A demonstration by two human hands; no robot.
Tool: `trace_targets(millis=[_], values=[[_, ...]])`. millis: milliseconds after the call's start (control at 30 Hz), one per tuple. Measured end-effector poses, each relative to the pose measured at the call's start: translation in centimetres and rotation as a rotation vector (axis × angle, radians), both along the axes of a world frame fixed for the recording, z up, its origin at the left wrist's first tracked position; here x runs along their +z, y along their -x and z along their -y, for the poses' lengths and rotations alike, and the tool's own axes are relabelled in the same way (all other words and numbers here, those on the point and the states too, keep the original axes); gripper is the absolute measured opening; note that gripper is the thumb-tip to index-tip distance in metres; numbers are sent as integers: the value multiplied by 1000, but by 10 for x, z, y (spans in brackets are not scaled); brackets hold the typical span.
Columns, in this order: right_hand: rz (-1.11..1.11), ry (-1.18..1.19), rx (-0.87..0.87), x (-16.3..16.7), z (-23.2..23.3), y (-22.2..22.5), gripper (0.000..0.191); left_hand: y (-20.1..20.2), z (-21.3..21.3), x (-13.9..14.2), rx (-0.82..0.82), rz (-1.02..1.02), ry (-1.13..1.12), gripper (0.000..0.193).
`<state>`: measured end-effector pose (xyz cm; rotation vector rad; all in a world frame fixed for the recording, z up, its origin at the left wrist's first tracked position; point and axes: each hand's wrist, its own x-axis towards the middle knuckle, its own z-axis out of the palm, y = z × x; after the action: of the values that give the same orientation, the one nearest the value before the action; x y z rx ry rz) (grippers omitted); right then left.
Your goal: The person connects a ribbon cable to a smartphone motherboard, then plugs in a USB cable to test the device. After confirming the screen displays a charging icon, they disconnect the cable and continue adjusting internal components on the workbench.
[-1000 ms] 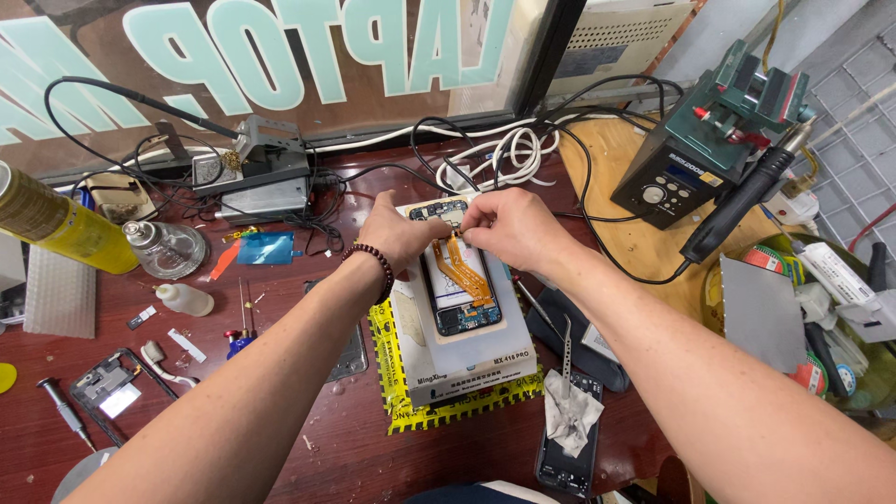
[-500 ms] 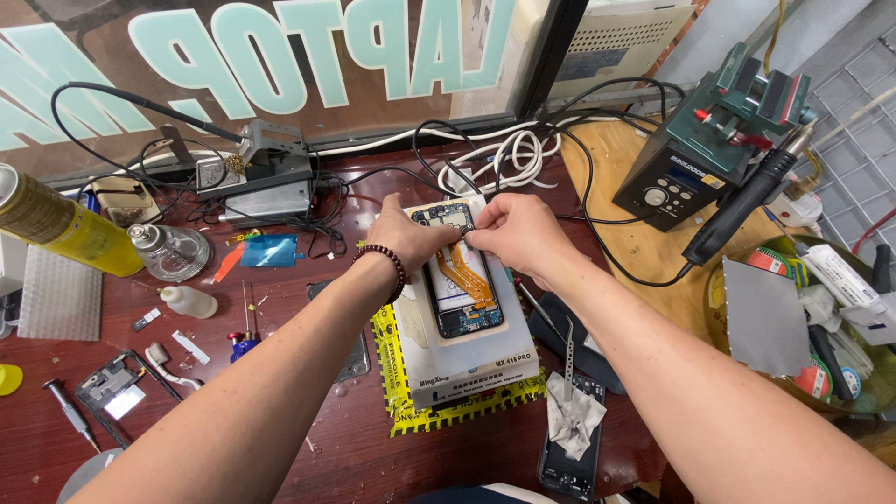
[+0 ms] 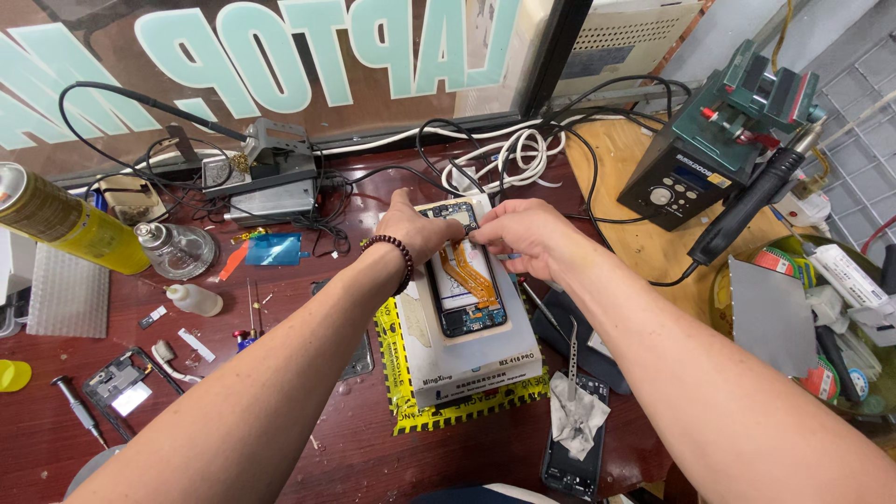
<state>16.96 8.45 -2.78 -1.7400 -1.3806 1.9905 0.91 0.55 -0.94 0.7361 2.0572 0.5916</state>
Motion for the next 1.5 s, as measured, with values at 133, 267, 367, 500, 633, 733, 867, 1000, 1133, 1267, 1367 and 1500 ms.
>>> trace_targets(millis=[133,267,367,500,633,733,867,1000,1133,1267,1367,1500], values=[[-67,-113,31,-2,8,-6,16,6,-4,-6,26,121,-27,114],[-56,-137,32,-1,10,-5,15,14,-2,-8,60,202,-30,111],[-64,-133,37,1,11,-4,15,14,0,-3,51,157,-3,113],[-55,-124,41,4,12,-4,15,6,-1,4,1,38,21,114],[-41,-124,36,6,13,-5,16,4,0,8,-9,38,30,116],[-49,-127,32,6,14,-4,16,3,1,8,3,30,14,114],[-14,-164,29,7,16,0,16,4,4,3,-1,30,-5,115],[-17,-279,67,13,22,-3,18,10,5,-4,-30,52,-4,118],[238,-657,180,26,33,-14,23,22,26,-8,40,-33,-205,90],[438,-804,324,35,49,-16,35,19,67,-9,99,-138,-366,40],[476,-773,357,36,57,-12,39,0,76,-8,177,268,-284,40],[535,-762,403,33,54,-7,43,-8,74,-4,197,426,-245,43]])
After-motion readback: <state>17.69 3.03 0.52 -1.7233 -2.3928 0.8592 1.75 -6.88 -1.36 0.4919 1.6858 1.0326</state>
